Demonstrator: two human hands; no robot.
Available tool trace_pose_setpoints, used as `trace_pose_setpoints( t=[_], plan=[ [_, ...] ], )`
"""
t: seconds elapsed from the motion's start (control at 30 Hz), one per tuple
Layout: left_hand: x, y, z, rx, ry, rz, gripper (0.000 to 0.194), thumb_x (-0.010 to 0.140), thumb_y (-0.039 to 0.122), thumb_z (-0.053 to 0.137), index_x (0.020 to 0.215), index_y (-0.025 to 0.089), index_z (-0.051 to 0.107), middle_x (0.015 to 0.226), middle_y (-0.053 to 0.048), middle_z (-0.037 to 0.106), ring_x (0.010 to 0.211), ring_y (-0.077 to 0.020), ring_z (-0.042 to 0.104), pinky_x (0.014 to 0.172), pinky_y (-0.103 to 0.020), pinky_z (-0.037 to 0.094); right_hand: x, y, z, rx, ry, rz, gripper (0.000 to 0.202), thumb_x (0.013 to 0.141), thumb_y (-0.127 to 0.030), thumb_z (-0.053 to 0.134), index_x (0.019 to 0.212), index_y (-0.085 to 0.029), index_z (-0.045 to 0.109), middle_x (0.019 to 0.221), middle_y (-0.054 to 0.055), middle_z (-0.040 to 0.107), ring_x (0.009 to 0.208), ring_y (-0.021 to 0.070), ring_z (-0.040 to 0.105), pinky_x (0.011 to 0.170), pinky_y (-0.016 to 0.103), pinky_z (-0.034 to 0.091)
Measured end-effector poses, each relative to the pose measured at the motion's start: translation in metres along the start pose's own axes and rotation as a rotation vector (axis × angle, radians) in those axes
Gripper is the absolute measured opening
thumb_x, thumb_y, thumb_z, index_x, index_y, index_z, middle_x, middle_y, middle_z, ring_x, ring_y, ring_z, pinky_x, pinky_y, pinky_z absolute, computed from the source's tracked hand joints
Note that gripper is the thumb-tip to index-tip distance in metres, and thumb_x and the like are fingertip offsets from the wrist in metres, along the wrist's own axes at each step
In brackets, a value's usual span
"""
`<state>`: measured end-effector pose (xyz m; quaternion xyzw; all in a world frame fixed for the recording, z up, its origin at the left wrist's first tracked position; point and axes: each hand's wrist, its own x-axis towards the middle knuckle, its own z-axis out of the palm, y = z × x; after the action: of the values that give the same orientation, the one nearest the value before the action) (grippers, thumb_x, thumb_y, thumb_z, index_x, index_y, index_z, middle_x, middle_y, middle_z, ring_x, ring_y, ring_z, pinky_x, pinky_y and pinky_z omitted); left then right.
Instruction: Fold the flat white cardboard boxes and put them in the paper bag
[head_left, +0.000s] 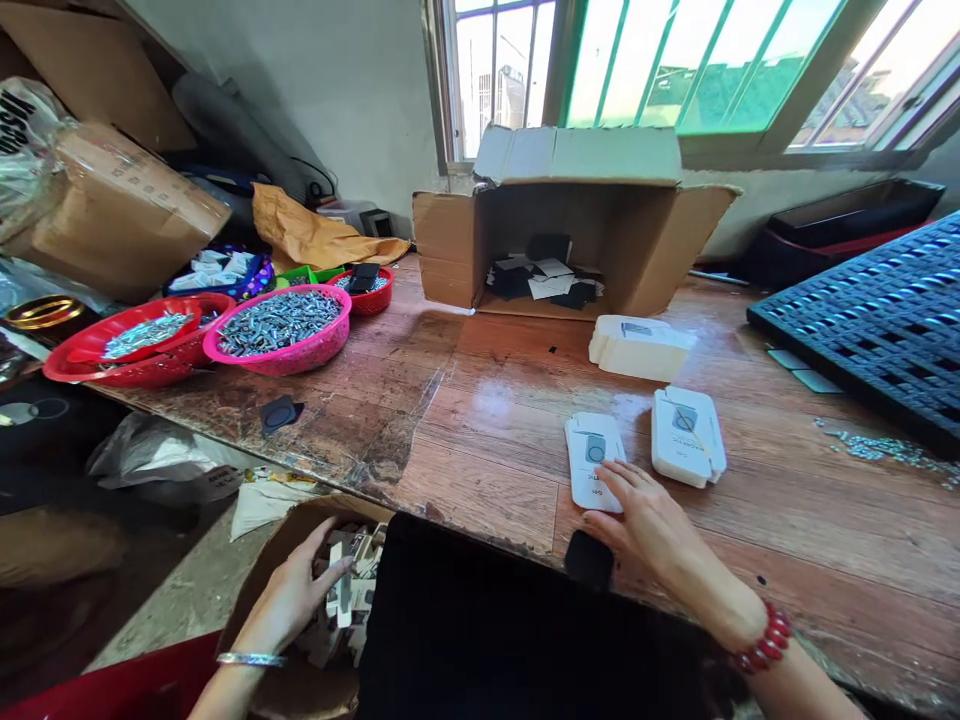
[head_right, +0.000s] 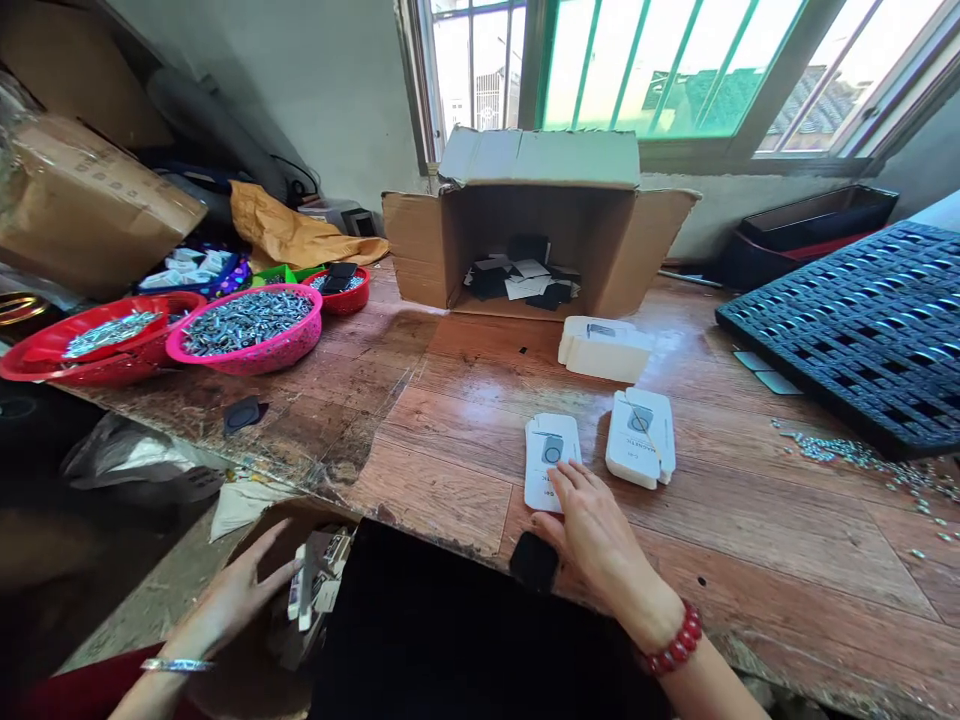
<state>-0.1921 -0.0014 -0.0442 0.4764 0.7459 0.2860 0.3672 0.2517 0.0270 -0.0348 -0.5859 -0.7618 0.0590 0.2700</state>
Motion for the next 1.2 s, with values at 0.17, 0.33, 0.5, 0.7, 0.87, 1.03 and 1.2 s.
trace_pose_setpoints(
  t=[0.17,0.33,0.5,0.7,0.87,1.03,1.2],
  plan=[
    [-0.012,0.06,0.039,-0.352,-0.389,-0.026,0.045,0.065,0.061,0.079,0.08,0.019,0.072,0.083,-0.006,0.076,0.09,-0.0294,0.07,0.084,-0.039,0.056,0.002,-0.007,-0.008,0.026,-0.07,-0.015,0.023,0.093,-0.023,0.05,0.094,-0.019,0.073,0.108,0.017,0.075,0.104,0.0356,0.07,0.09,0.055,0.057],
    [-0.033,0.125,0.095,-0.79,-0.732,-0.084,0.047,0.072,0.057,0.077,0.089,0.013,0.074,0.091,-0.013,0.077,0.09,-0.0248,0.072,0.088,-0.038,0.055,0.001,-0.031,-0.015,0.041,0.144,-0.04,0.03,0.098,-0.023,0.044,0.107,-0.017,0.072,0.108,0.017,0.075,0.099,0.0336,0.072,0.086,0.052,0.06],
    [-0.043,0.152,0.143,-1.118,-0.938,-0.245,0.074,0.075,0.08,0.053,0.113,0.018,0.068,0.105,-0.014,0.076,0.099,-0.0287,0.071,0.09,-0.044,0.053,-0.021,-0.083,-0.015,0.226,0.221,-0.351,0.031,0.093,-0.007,0.053,0.118,-0.02,0.065,0.107,0.01,0.077,0.1,0.0248,0.072,0.09,0.039,0.059],
    [-0.053,0.151,0.152,-0.984,-0.881,-0.233,0.081,0.075,0.084,0.046,0.106,0.014,0.071,0.088,-0.012,0.077,0.084,-0.0271,0.072,0.08,-0.038,0.055,-0.015,-0.093,-0.012,0.38,0.143,-0.298,0.027,0.094,-0.018,0.058,0.121,-0.021,0.06,0.113,0.011,0.07,0.108,0.0272,0.063,0.093,0.044,0.056],
    [-0.068,0.144,0.15,-0.752,-0.864,-0.263,0.098,0.074,0.09,0.028,0.112,0.01,0.069,0.071,-0.011,0.073,0.063,-0.0219,0.069,0.067,-0.035,0.054,0.008,-0.086,-0.009,0.429,0.079,-0.05,0.026,0.081,-0.011,0.068,0.104,-0.02,0.059,0.101,0.007,0.064,0.098,0.0259,0.059,0.084,0.041,0.053],
    [-0.073,0.142,0.148,-0.698,-0.788,-0.21,0.089,0.07,0.088,0.045,0.107,0.011,0.07,0.076,-0.009,0.072,0.07,-0.0202,0.067,0.068,-0.031,0.052,0.017,-0.093,-0.017,0.486,-0.163,0.059,0.019,0.076,-0.007,0.068,0.076,-0.02,0.055,0.084,0.001,0.055,0.08,0.019,0.053,0.071,0.032,0.047],
    [-0.072,0.14,0.146,-0.754,-0.864,-0.197,0.077,0.067,0.082,0.061,0.095,0.011,0.072,0.078,-0.007,0.071,0.07,-0.0157,0.064,0.066,-0.025,0.049,0.021,-0.088,-0.032,0.564,-0.335,0.016,0.027,0.091,-0.023,0.061,0.065,-0.019,0.055,0.082,0.001,0.053,0.079,0.0177,0.052,0.072,0.031,0.044]
  ],
)
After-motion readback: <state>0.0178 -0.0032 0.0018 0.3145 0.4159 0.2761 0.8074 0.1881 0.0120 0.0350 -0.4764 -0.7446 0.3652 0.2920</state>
